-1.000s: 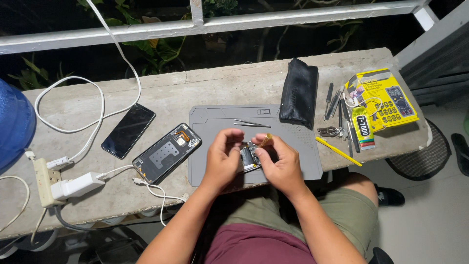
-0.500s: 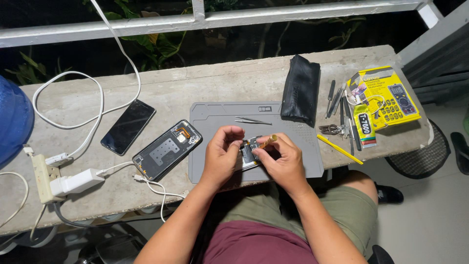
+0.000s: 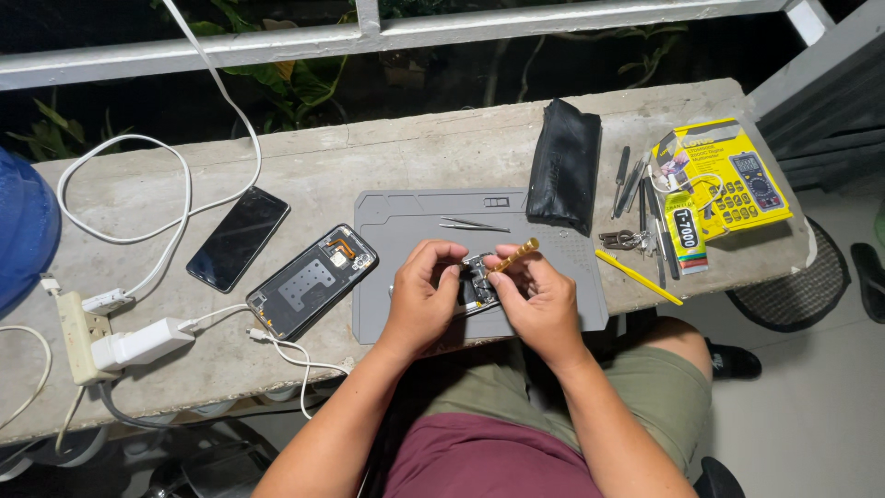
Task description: The person disassembles a smartphone by removing the back cover and unscrewing internal components. They use a screwdriver and tweezers to detach the battery and other parts, placing them on the workbench.
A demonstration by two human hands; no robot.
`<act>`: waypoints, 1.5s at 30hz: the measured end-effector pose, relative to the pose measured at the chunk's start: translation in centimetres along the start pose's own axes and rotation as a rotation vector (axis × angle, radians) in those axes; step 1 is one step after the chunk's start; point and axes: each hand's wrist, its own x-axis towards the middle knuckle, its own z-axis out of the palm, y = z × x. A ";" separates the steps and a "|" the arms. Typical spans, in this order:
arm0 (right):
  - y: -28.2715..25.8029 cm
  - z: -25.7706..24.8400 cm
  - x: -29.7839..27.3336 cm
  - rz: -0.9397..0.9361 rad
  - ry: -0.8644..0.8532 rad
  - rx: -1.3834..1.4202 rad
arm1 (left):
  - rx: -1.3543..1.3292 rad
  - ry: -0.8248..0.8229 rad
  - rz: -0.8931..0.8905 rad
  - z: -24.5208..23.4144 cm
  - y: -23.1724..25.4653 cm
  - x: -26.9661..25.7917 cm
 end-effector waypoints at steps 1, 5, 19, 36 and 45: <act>0.2 -0.1 -0.1 0.016 0.012 0.025 | 0.022 -0.007 0.013 0.1 0.0 0.0; 1.5 0.0 -0.4 0.056 0.048 0.110 | 0.087 -0.032 0.052 0.1 0.2 0.1; 1.9 -0.6 -0.1 0.035 0.111 0.199 | 0.254 -0.111 0.101 1.0 0.5 -0.3; 3.7 -1.3 0.2 0.112 0.224 0.306 | 0.273 -0.035 0.051 -0.2 0.4 0.6; 4.0 -1.2 0.0 0.188 0.230 0.309 | 1.047 0.126 0.142 -9.1 -1.5 6.5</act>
